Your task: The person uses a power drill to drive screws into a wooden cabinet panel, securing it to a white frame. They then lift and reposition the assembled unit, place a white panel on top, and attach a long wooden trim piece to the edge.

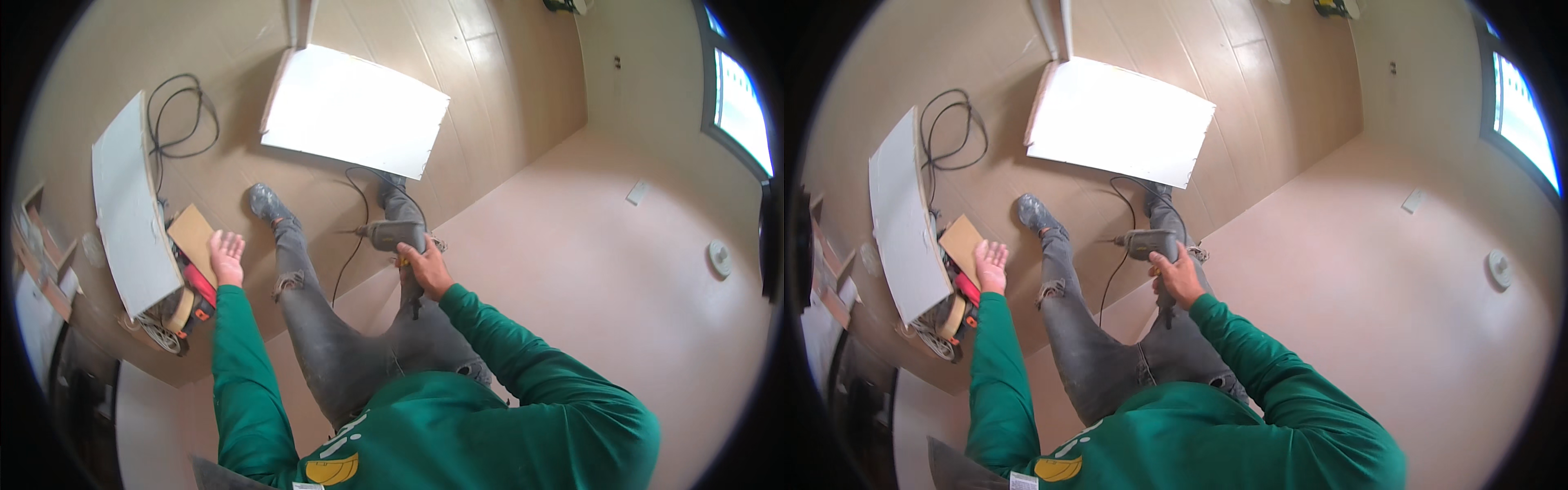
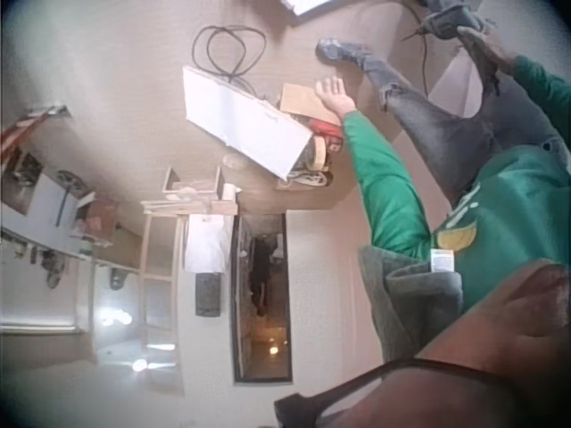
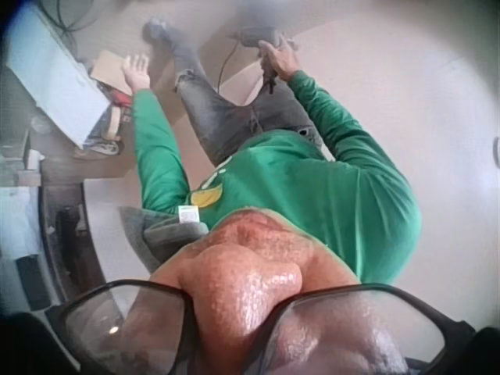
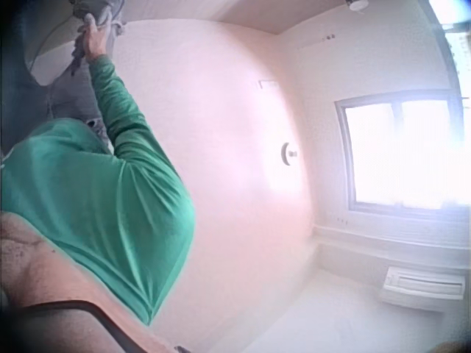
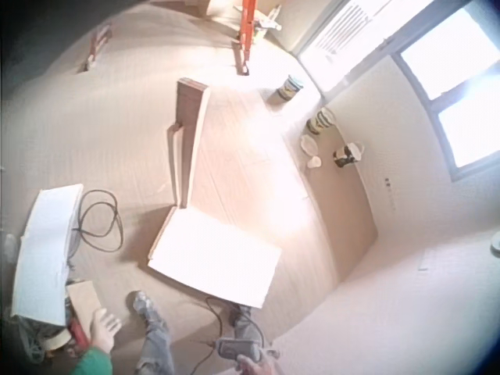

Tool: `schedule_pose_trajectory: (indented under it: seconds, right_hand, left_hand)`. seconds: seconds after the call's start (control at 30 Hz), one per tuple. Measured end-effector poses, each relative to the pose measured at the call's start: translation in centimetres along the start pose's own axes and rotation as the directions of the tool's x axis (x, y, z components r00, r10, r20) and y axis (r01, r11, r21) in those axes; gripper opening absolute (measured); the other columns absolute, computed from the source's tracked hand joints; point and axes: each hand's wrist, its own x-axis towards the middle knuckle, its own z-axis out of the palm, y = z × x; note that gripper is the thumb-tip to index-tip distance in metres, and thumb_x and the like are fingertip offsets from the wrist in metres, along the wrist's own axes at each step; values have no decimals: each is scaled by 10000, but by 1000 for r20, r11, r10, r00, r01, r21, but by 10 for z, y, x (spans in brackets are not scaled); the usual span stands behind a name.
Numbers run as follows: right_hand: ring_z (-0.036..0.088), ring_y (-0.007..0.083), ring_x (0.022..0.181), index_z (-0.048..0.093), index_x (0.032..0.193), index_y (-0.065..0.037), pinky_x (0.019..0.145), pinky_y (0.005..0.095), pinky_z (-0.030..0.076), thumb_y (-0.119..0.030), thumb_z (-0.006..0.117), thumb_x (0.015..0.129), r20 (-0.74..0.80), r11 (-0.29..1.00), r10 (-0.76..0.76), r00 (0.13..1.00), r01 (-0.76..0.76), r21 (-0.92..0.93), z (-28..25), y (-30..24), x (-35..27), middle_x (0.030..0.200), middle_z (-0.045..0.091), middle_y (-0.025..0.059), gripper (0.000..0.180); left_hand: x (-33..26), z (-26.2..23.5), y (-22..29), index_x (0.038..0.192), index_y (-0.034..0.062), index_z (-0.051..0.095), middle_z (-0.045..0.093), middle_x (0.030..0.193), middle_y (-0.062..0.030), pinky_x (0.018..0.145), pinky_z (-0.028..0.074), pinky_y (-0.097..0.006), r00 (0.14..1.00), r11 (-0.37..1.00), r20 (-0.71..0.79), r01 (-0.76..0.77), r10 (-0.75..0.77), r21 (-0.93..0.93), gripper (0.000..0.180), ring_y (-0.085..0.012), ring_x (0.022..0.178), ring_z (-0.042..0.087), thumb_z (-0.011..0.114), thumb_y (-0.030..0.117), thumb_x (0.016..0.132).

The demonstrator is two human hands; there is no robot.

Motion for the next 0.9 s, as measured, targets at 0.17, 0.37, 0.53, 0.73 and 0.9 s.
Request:
schedule_pose_trajectory:
  seconds: [0.17,0.37,0.53,0.73,0.9]
  right_hand:
    - [601,184,524,443,1376,-61,462,352,523,-224,699,986,54,977,129,990,-136,164,-17,42,35,833,633,115,494]
    - [728,348,692,302,1540,-26,672,457,576,-240,706,967,43,968,109,993,-96,-232,-24,67,64,925,706,279,734]
    - [670,553,937,278,1557,-20,846,556,537,-264,690,970,126,960,28,992,8,-279,-32,76,67,969,679,379,757]
    - [678,542,856,250,1565,-13,813,565,535,-241,661,977,154,960,-5,988,48,-275,-40,79,69,888,684,358,753]
    - [677,541,846,249,1566,-16,792,575,530,-215,665,960,136,968,-9,991,43,-249,-43,74,72,892,686,355,761]
  left_hand:
    - [32,148,-78,1438,49,538,671,1223,-181,889,582,-386,975,801,211,-77,-63,593,582,-296,1039,699,685,394,993]
    - [85,286,-208,1151,3,706,750,993,-147,839,548,-433,829,91,464,-512,312,854,364,-304,950,709,692,313,961]
    - [64,347,-282,1125,0,738,727,1070,-226,922,531,-462,359,-344,903,-838,238,424,366,-418,1092,661,696,297,916]
    - [70,339,-375,1612,12,286,350,1639,-246,1160,408,-496,891,813,-121,450,-438,369,907,-453,1435,436,666,529,971]
    - [46,353,-386,1658,7,36,129,1726,-215,1298,42,-501,893,877,96,402,-439,264,1213,-428,1585,107,567,796,905]
